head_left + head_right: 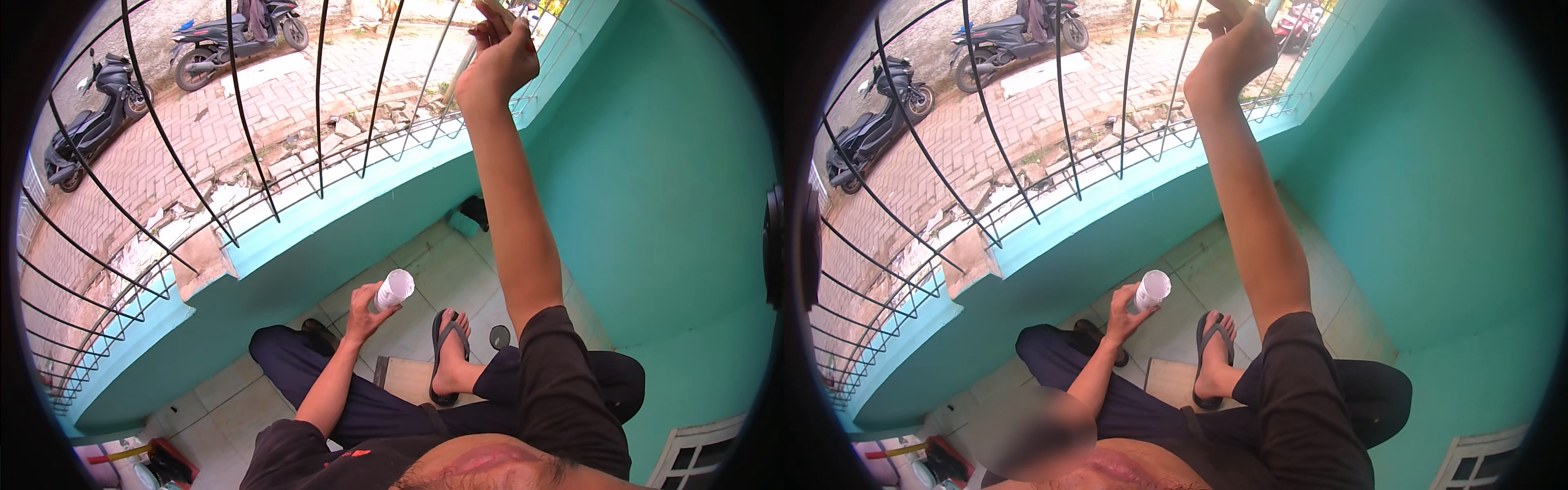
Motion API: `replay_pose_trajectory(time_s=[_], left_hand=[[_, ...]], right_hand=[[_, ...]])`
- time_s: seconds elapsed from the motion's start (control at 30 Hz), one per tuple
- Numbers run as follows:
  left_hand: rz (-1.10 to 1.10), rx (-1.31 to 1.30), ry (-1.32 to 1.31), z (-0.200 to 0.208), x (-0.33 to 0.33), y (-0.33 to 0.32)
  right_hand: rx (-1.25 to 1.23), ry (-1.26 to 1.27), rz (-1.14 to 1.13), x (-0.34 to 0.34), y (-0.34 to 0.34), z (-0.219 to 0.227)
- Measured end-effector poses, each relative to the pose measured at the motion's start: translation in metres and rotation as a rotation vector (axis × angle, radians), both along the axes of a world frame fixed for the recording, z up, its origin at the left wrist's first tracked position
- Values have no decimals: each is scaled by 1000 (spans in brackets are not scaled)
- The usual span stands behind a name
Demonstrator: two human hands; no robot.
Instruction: The person sits on the floor and paints a metal railing white using a paintbrush and a small container of paint. They repeatedly dip the brush into the container and apply paint to the vertical bars of the railing.
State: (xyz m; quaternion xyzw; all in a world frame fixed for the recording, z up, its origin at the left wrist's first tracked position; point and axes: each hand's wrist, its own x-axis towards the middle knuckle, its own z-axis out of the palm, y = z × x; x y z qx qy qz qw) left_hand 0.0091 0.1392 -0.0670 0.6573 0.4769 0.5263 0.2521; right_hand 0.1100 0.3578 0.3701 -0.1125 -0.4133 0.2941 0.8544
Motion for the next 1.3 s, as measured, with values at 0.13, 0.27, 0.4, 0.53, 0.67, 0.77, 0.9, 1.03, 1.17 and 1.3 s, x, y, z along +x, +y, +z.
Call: replay_pose_trajectory(time_s=[0.13, 0.27, 0.4, 0.53, 0.67, 0.77, 0.9, 1.03, 1.17, 1.3], left_hand=[[-4, 17, -11, -6, -2, 0], [8, -4, 0, -2, -6, -3], [12, -33, -3, 5, -5, -6], [-14, -17, -9, 6, 0, 1], [2, -27, 10, 0, -2, -2], [-14, 0, 16, -4, 0, 4], [-9, 6, 11, -6, -3, 1], [-4, -11, 19, 2, -3, -1], [0, -7, 12, 4, -2, 0], [3, 10, 0, 3, -2, -2]], right_hand=[[-36, 28, 33, 6, 13, -6], [-134, -17, 24, 15, 27, -15], [-147, -52, 13, 20, 24, -11], [-134, -72, -5, 27, 22, -1], [-141, -78, -4, 26, 23, -5], [-112, -74, -27, 32, 24, 2], [-64, -37, -45, 18, 5, 0], [-5, -58, -87, 17, -9, 7], [36, -134, -46, 19, -2, 11], [-59, -69, -74, 18, -4, 3]])
